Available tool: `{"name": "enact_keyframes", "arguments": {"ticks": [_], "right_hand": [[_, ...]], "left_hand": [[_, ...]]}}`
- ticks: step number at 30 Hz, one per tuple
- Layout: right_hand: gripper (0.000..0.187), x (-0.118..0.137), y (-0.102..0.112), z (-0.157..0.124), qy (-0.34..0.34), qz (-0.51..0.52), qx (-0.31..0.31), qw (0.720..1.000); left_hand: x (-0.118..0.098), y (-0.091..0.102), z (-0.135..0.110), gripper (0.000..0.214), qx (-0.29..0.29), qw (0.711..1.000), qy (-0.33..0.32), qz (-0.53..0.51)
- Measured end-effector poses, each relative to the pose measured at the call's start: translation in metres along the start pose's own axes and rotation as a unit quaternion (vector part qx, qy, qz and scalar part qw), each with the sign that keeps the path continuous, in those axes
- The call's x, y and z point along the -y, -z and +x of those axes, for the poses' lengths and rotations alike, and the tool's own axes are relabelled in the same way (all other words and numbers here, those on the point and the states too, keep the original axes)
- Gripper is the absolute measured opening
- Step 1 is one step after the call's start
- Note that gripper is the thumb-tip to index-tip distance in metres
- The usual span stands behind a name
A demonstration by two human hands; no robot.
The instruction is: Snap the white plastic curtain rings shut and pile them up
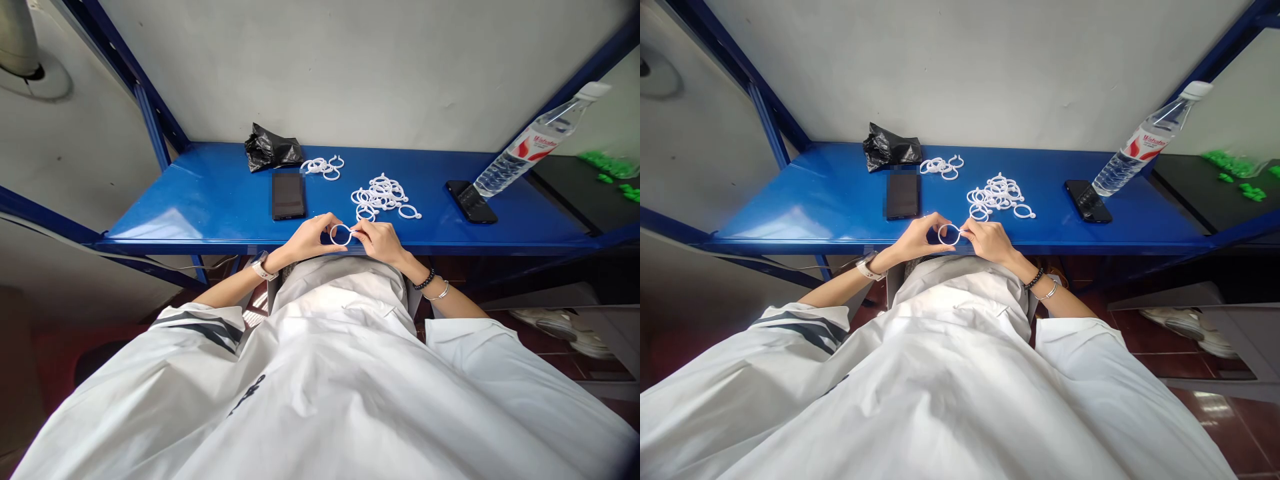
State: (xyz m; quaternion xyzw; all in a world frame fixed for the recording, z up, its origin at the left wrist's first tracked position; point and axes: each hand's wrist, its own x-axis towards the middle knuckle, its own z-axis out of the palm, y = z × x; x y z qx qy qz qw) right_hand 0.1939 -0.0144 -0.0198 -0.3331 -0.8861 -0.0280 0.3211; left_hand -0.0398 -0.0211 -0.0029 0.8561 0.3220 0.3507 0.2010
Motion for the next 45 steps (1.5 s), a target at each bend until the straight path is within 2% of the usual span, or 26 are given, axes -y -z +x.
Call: {"name": "enact_keyframes", "arguments": {"ticks": [10,45], "right_hand": [[0.023,0.0008,0.0006,0.0001,-0.004,0.01,0.013,1.0],[0.021,-0.0021,-0.001,0.0001,0.012,0.007,0.019,1.0]], "left_hand": [[-0.0011,-0.0004,-0.0007,0.062,0.009,1.0,0.027,0.001],[-0.0004,-0.0004,-0.0012,0.05,0.013,1.0,0.005,0.016]]}}
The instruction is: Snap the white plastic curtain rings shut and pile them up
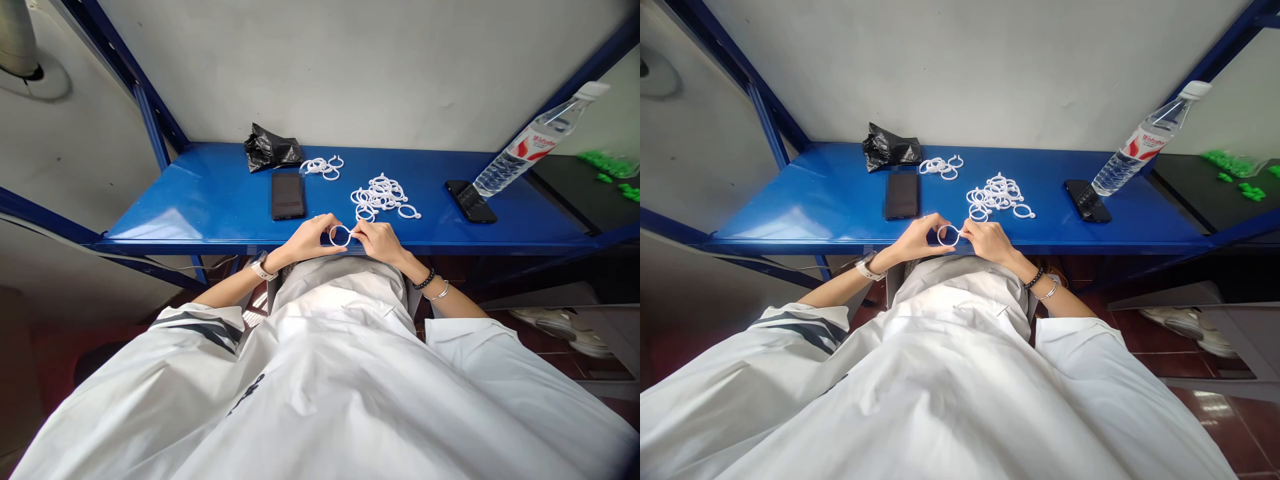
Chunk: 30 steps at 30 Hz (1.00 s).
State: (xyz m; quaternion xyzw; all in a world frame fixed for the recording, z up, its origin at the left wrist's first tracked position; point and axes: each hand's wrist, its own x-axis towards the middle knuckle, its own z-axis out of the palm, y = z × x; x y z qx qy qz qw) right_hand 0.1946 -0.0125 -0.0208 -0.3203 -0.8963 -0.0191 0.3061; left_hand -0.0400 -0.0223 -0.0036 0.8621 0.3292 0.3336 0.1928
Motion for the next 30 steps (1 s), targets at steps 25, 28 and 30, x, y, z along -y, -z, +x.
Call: {"name": "enact_keyframes", "arguments": {"ticks": [25,28,30], "right_hand": [[0.021,0.0002,0.0014,0.0005,0.0,0.006,0.004,1.0],[0.022,0.0005,0.002,0.0005,-0.002,0.007,0.006,1.0],[0.022,0.0007,0.0025,0.0006,-0.005,0.008,0.011,1.0]], "left_hand": [[-0.0002,0.0005,0.0001,0.045,0.012,1.0,-0.007,0.027],[-0.0009,0.001,0.0002,0.046,0.016,0.999,-0.001,0.029],[-0.0013,0.0014,0.0003,0.046,0.016,1.0,-0.002,0.026]]}}
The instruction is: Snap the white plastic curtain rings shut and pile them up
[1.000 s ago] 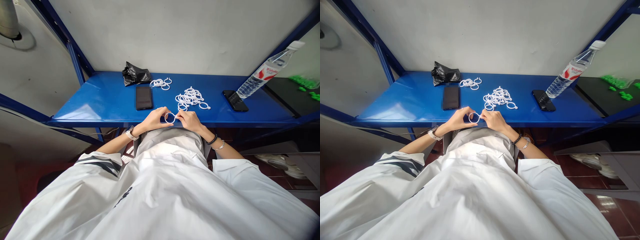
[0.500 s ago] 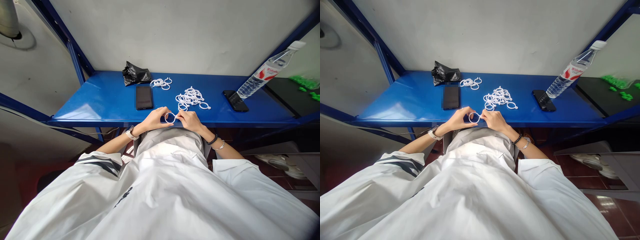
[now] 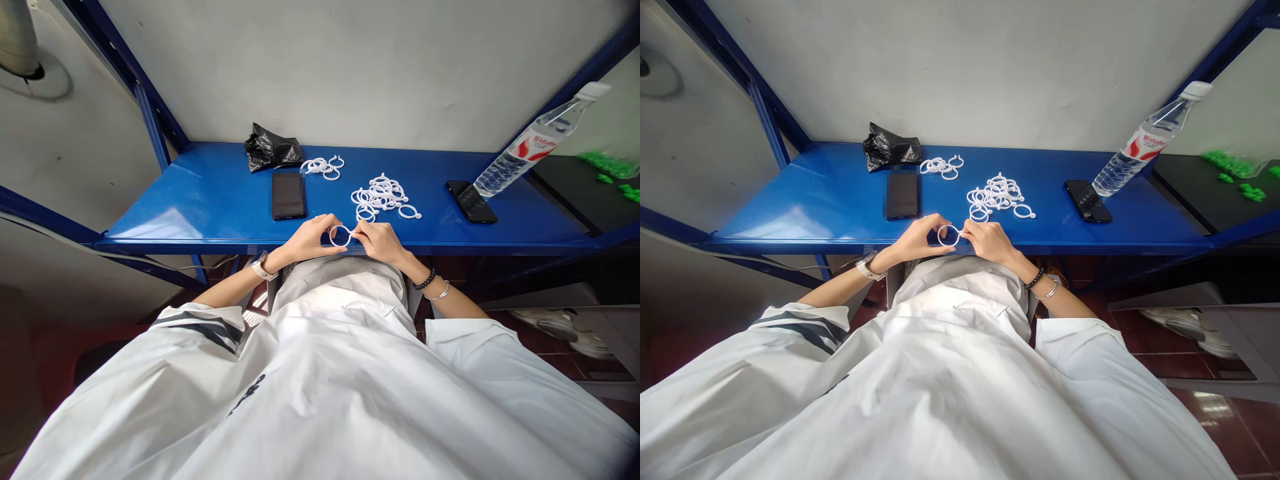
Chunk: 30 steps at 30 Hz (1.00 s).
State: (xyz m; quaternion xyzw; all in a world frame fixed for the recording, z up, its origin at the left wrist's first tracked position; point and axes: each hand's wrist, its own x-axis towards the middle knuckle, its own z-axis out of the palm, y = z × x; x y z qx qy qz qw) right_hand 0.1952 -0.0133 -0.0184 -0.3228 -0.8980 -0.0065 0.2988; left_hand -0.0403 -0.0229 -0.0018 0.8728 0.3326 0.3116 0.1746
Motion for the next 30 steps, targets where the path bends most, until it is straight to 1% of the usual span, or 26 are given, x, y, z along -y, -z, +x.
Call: {"name": "enact_keyframes", "arguments": {"ticks": [7,16,20,30], "right_hand": [[0.024,-0.0005,0.0004,0.0002,-0.006,0.011,0.011,1.0],[0.025,-0.0003,0.0021,0.0004,0.0,0.013,0.008,1.0],[0.026,0.0005,0.0017,0.0006,-0.002,0.016,0.01,1.0],[0.031,0.0041,-0.0011,0.0001,-0.01,-0.029,0.001,1.0]], "left_hand": [[0.0001,0.0001,-0.0001,0.044,-0.002,1.0,-0.006,-0.002],[0.0013,-0.0005,-0.0002,0.042,-0.008,1.0,-0.016,-0.003],[0.0005,-0.0001,0.0001,0.042,-0.004,1.0,-0.009,-0.002],[-0.0005,0.0004,-0.0001,0.045,-0.006,1.0,0.016,-0.016]]}}
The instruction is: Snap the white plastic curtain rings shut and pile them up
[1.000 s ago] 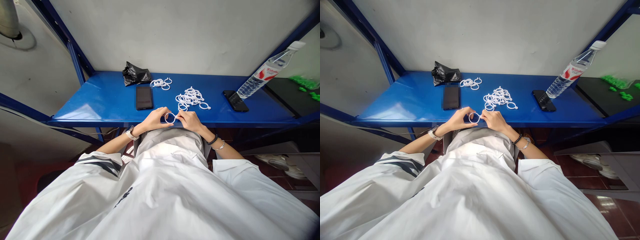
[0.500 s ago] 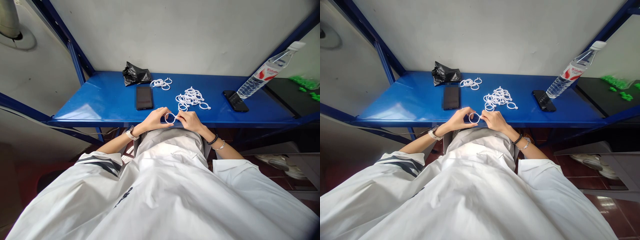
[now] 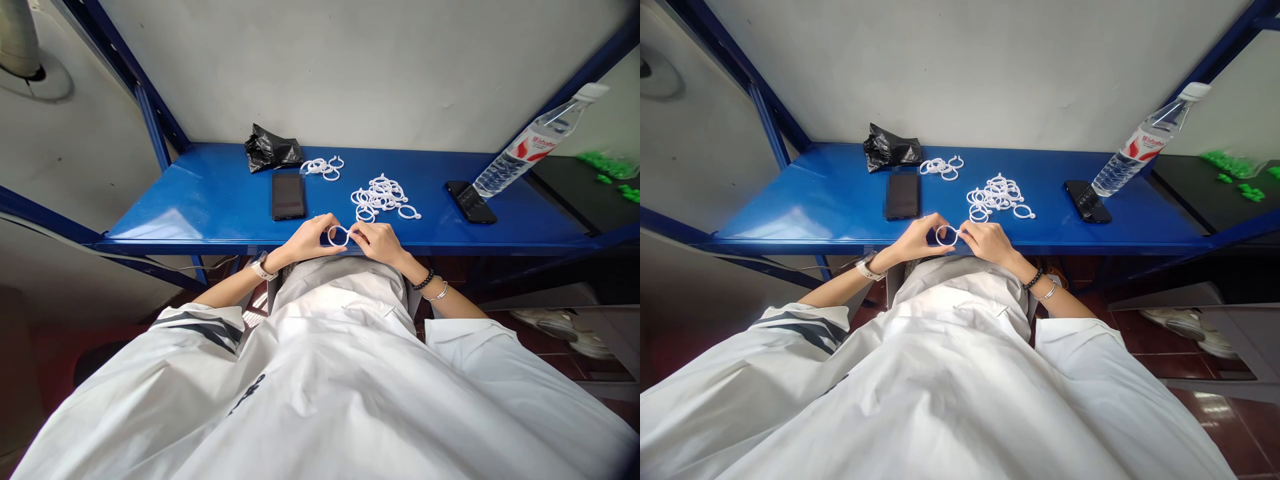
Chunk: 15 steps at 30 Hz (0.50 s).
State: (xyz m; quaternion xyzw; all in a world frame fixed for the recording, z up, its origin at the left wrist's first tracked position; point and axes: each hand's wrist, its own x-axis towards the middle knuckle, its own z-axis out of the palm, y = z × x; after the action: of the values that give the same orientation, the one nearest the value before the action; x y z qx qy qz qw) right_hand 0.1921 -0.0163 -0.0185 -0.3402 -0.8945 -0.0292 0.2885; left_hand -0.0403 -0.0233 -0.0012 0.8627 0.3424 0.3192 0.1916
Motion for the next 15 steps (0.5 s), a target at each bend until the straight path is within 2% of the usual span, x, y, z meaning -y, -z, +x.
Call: {"name": "enact_keyframes", "arguments": {"ticks": [15], "right_hand": [[0.03,0.0017,0.0013,0.0008,0.017,-0.02,0.019,0.999]], "left_hand": [[0.0012,-0.0014,0.0002,0.044,-0.001,1.0,-0.015,0.005]]}}
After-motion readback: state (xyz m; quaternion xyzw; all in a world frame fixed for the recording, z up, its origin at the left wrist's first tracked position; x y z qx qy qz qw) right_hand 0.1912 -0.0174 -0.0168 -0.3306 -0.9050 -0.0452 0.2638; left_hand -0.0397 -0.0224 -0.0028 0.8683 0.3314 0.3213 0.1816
